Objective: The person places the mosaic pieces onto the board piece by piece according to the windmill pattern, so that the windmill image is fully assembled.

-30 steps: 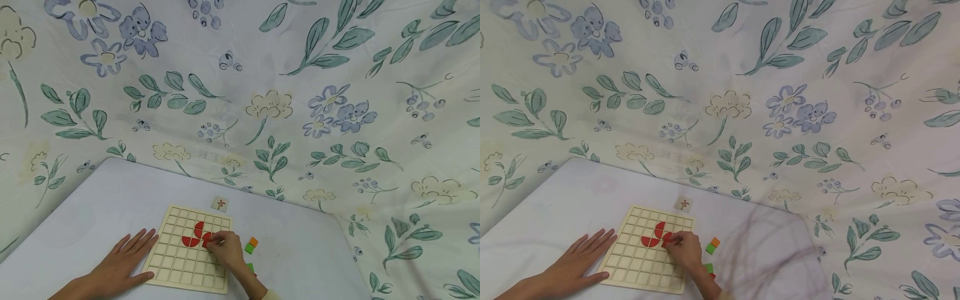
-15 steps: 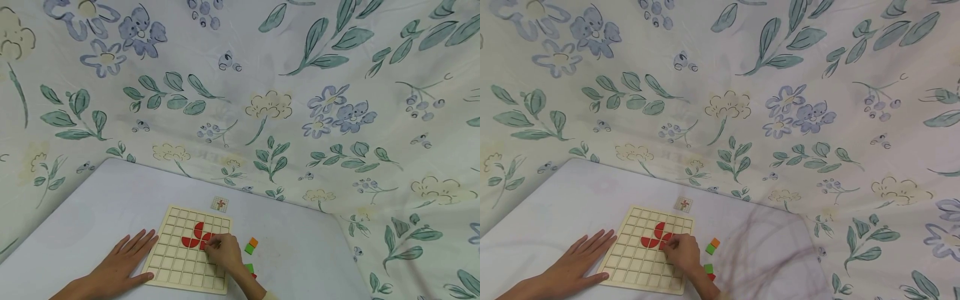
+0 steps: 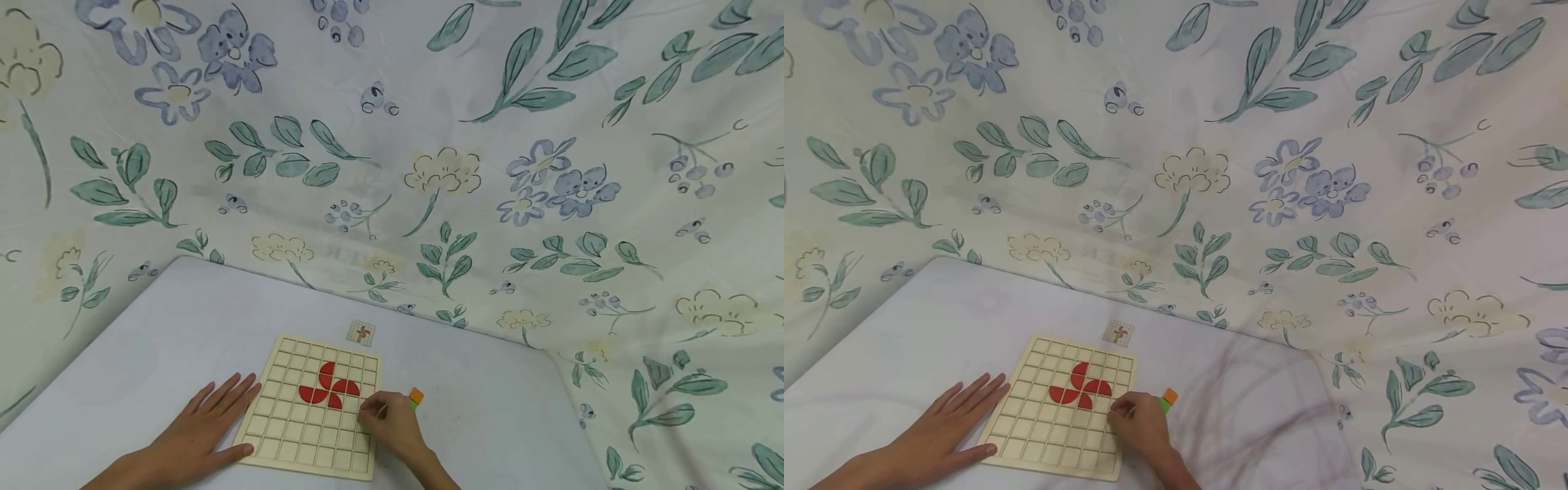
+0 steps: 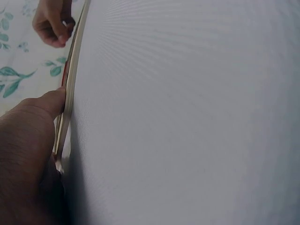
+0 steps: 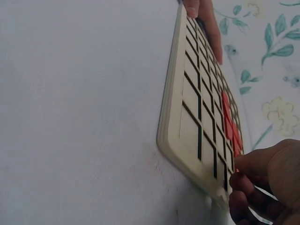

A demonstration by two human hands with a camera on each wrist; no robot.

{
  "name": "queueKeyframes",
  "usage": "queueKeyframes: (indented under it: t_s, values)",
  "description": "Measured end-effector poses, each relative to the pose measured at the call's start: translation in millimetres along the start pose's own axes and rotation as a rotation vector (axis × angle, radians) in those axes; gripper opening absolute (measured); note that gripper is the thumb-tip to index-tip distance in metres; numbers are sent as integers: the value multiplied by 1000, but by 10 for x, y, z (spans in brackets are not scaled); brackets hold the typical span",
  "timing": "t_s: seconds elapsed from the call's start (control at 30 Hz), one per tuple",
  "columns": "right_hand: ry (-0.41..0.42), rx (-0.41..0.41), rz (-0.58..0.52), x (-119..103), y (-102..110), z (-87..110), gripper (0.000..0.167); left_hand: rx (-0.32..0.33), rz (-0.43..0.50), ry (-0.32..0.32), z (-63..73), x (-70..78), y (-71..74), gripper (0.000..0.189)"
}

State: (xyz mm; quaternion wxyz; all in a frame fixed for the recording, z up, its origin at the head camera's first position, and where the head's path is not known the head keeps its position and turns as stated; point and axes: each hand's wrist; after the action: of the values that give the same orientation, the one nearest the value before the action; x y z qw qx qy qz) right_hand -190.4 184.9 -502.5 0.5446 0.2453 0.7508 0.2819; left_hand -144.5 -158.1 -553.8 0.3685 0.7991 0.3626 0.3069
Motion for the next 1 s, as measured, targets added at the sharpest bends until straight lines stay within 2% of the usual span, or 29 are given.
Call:
queueKeyframes:
  t_s: [0.2, 0.53, 0.7, 1.0]
  values:
    - [-39, 9, 46, 99, 201, 119, 7, 9, -7, -23, 12, -24, -10, 89]
    - [-111, 12, 113, 216, 472, 272, 10, -12, 10, -6, -10, 8, 49, 88]
    - [-129, 18, 169, 230, 554, 351, 19, -4, 9, -11, -16, 12, 52, 89]
    - [-245, 9, 243, 322, 630, 480, 30, -18, 6, 1, -8, 9, 31, 90]
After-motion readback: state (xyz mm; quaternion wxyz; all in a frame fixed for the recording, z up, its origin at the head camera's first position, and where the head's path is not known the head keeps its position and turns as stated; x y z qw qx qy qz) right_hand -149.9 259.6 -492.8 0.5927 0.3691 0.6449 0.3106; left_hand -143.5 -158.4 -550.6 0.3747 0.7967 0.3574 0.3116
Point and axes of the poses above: each hand's wrist, its own z-axis away from the middle knuckle, its own y-axis out of the back of the hand, x = y × z, and after that the axes turned 10 degrees about x, right-handed
